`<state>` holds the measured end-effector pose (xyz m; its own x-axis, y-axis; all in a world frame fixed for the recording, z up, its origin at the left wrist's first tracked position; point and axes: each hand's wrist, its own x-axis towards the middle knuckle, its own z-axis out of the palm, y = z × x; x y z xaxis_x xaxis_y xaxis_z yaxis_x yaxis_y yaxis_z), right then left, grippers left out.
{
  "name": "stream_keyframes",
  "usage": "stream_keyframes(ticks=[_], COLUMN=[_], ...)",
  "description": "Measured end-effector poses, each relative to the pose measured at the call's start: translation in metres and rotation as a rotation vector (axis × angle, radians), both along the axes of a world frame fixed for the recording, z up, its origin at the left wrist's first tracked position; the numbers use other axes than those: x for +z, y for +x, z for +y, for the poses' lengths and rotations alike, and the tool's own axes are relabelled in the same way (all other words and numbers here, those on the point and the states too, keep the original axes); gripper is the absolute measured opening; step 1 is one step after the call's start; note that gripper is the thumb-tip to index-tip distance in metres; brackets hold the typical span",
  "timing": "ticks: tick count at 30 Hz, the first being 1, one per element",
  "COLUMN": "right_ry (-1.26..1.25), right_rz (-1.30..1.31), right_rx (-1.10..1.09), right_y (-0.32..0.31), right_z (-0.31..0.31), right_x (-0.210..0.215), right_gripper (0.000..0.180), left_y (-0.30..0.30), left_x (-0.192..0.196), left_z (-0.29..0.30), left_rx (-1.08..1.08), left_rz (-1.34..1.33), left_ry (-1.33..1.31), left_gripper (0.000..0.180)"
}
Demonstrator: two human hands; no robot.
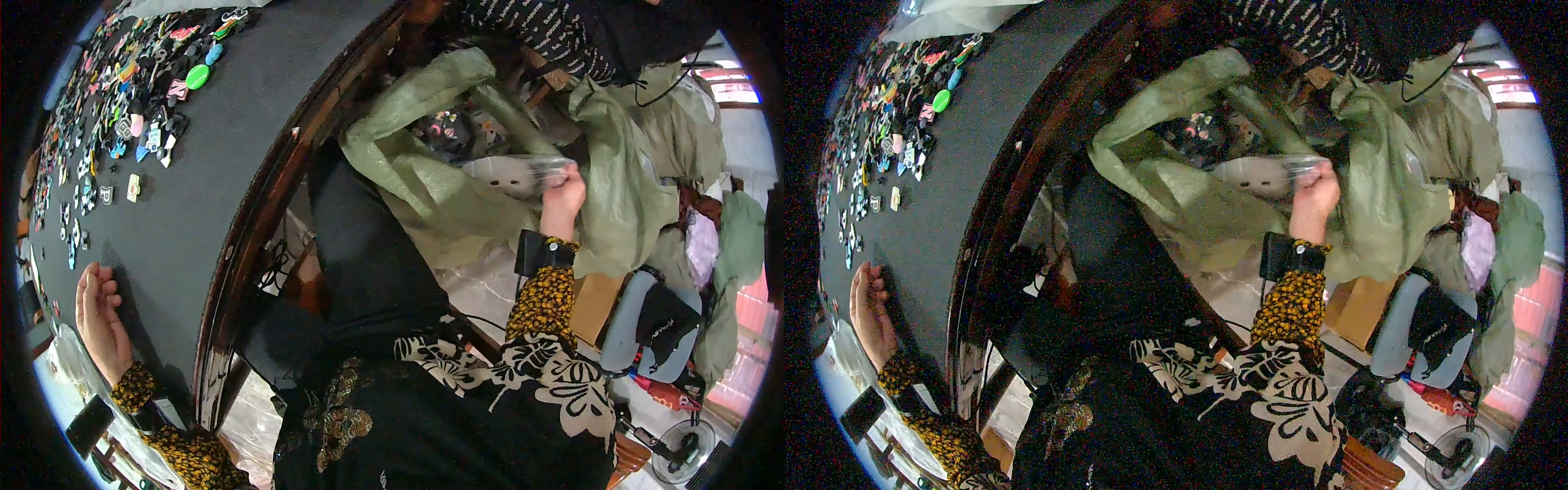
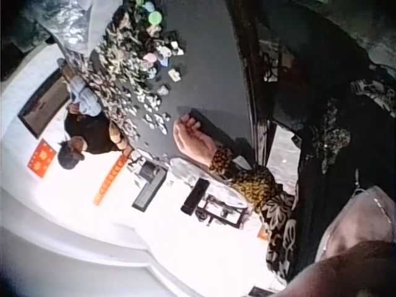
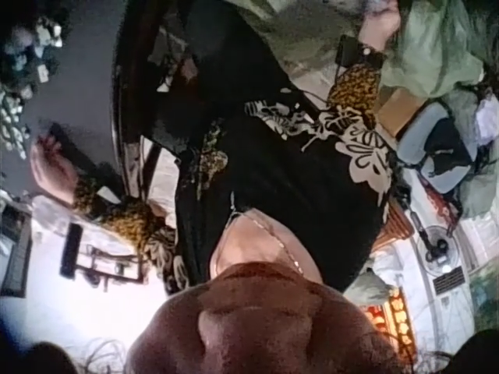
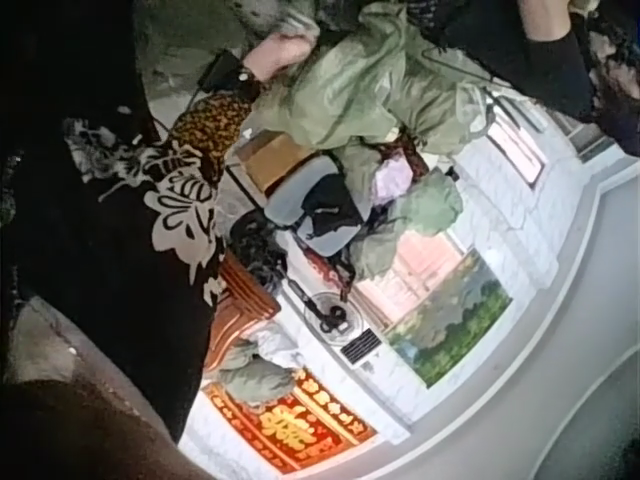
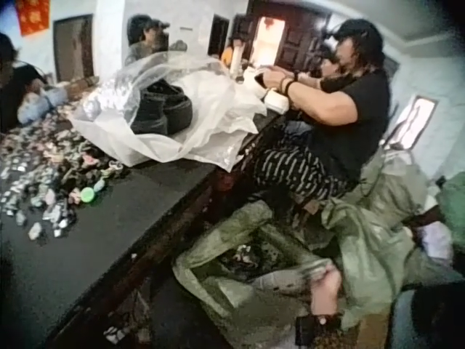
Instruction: Manually inserting decorative charms into the holes of white clogs.
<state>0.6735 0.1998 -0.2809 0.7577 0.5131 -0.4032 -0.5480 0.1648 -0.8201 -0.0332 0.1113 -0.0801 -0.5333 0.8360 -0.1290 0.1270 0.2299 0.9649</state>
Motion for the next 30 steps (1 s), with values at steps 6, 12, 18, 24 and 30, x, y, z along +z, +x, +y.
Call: stream_keyframes(ticks=[6,12,18,24,30], right_ry=[-0.146,-0.792,-0.711,-0.493,-0.36], right_rz=[-0.598,-1.731,-2.397,-2.613,-3.248], right_rx=[0.396,0.755,1.171,1.399,1.582], right_y=[0.04,0.024,-0.049,-0.081,-0.099], right_z=[0.005,-0.001,-0.006,-0.004,-0.03], right_x=[-0.01,-0.047,-0.071,-0.114,-0.181], right_gripper=[0.011,0.064,0.065,0.048,0.044], left_y=[-0.01,-0.019,-0.024,-0.024,-0.025], left_x=[0.005,-0.001,0.0,0.004,0.002], left_z=[-0.008,-0.004,-0.006,-0.011,-0.018], left_rx=[0.069,0.021,0.009,0.039,0.062], left_rz=[0.013,0.012,0.015,0.014,0.061], left_ry=[-0.002,0.002,-0.002,-0.01,-0.008], left_gripper=[0.03,0.031,0.03,0.03,0.03])
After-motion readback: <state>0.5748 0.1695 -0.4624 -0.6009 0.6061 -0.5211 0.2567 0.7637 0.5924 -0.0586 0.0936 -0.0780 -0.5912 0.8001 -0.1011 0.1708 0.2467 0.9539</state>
